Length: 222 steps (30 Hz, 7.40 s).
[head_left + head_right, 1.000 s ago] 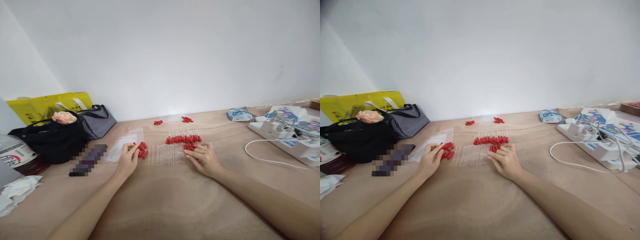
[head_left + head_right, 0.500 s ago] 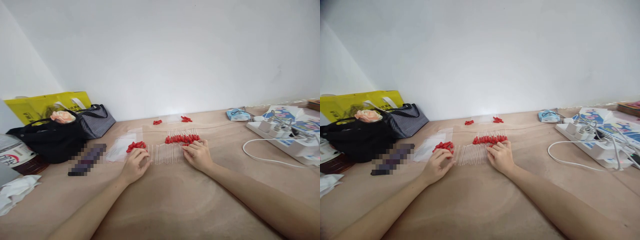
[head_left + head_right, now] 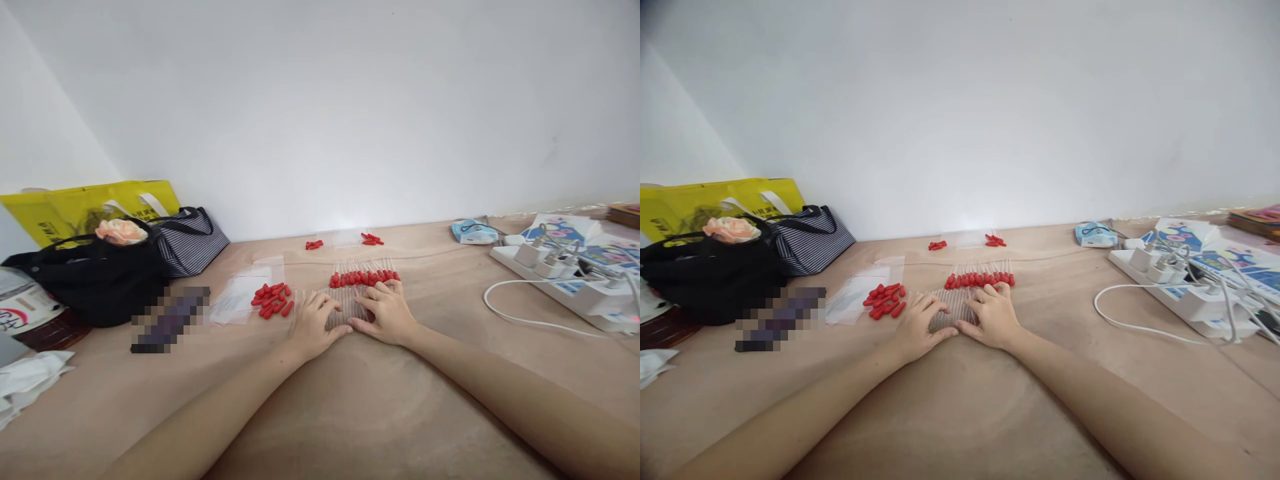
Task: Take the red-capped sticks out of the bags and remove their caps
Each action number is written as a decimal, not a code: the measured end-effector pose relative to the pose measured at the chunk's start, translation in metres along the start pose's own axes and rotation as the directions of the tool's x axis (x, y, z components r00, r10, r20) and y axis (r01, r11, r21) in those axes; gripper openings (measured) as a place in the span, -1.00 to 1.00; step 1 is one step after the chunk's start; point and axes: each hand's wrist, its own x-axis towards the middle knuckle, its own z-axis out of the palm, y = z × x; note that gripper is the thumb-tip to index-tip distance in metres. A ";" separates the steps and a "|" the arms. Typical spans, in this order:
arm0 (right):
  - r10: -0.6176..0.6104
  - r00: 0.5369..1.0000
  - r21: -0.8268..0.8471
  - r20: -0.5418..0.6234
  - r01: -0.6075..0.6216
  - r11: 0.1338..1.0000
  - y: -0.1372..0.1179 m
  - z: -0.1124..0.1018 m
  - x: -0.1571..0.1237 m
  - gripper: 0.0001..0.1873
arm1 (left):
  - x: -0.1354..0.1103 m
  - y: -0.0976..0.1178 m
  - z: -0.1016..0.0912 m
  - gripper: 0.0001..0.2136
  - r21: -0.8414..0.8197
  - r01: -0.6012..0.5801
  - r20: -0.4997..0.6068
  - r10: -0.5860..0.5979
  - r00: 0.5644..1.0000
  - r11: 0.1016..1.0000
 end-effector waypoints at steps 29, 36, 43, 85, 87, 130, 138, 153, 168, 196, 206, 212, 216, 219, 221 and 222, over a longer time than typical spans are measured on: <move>0.581 0.813 -0.165 0.036 -0.568 0.806 0.043 0.008 0.039 -0.72 | 0.007 0.017 0.011 -0.73 -0.009 -0.029 -0.057 0.029 0.998 1.000; 0.641 0.767 -0.082 -0.016 -0.640 0.764 0.044 0.010 0.038 -0.70 | 0.006 0.018 0.008 -0.74 0.013 -0.043 -0.083 0.044 0.996 0.999; 0.562 0.826 0.198 0.042 -0.559 0.805 0.044 -0.014 0.018 -0.74 | -0.002 0.009 0.002 -0.71 0.103 -0.027 -0.174 0.045 0.984 0.994; 0.123 0.992 0.240 -0.041 -0.109 0.965 0.035 -0.019 -0.017 -0.76 | -0.007 -0.038 -0.052 -0.78 -0.142 0.416 -0.012 -0.421 0.907 0.898; 0.108 0.994 0.318 0.006 -0.105 0.942 0.044 -0.023 -0.018 -0.77 | 0.009 -0.041 -0.054 -0.80 -0.115 0.532 0.127 -0.519 0.845 0.839; 0.450 0.885 -0.048 0.118 -0.448 0.893 0.084 -0.002 0.005 -0.77 | -0.025 -0.038 -0.025 -0.88 0.020 -0.132 -0.191 0.133 0.973 0.991; 0.378 0.902 0.164 -0.208 -0.349 0.923 0.054 -0.014 0.003 -0.77 | -0.021 -0.026 -0.023 -0.82 -0.196 0.046 -0.147 -0.076 0.986 0.979; -0.053 0.955 0.232 -0.292 0.125 0.965 -0.012 -0.013 -0.010 -0.80 | 0.010 0.020 -0.019 -0.71 -0.489 0.413 0.151 -0.391 0.908 0.768; -0.280 0.959 0.137 -0.049 0.284 0.949 -0.018 -0.010 -0.009 -0.79 | -0.026 -0.002 -0.008 -0.82 0.048 -0.255 -0.079 0.258 0.963 0.966; -0.329 0.943 0.209 -0.042 0.330 0.920 -0.018 -0.019 -0.016 -0.73 | -0.033 0.002 -0.023 -0.76 0.128 -0.381 -0.037 0.389 0.921 0.915; -0.312 0.949 0.280 -0.053 0.314 0.907 -0.018 -0.018 -0.016 -0.74 | -0.037 -0.001 -0.024 -0.82 0.065 -0.392 -0.053 0.396 0.917 0.918; -0.304 0.951 0.289 -0.050 0.305 0.907 -0.017 -0.018 -0.016 -0.74 | -0.037 -0.002 -0.025 -0.83 0.037 -0.386 -0.068 0.388 0.919 0.922; -0.197 0.978 0.280 -0.062 0.206 0.938 -0.007 -0.023 -0.019 -0.73 | -0.042 -0.010 -0.030 -0.85 0.024 -0.325 -0.177 0.324 0.929 0.945; -0.152 0.985 0.270 -0.076 0.167 0.948 0.000 -0.022 -0.021 -0.74 | -0.046 -0.014 -0.033 -0.86 0.004 -0.181 -0.231 0.177 0.957 0.983; -0.139 0.986 0.272 -0.098 0.161 0.949 0.002 -0.018 -0.021 -0.76 | -0.045 -0.017 -0.036 -0.83 -0.017 -0.039 -0.212 0.034 0.977 0.999; -0.121 0.986 0.272 -0.111 0.148 0.951 0.002 -0.016 -0.021 -0.77 | -0.043 -0.019 -0.037 -0.81 -0.025 0.038 -0.209 -0.042 0.977 0.999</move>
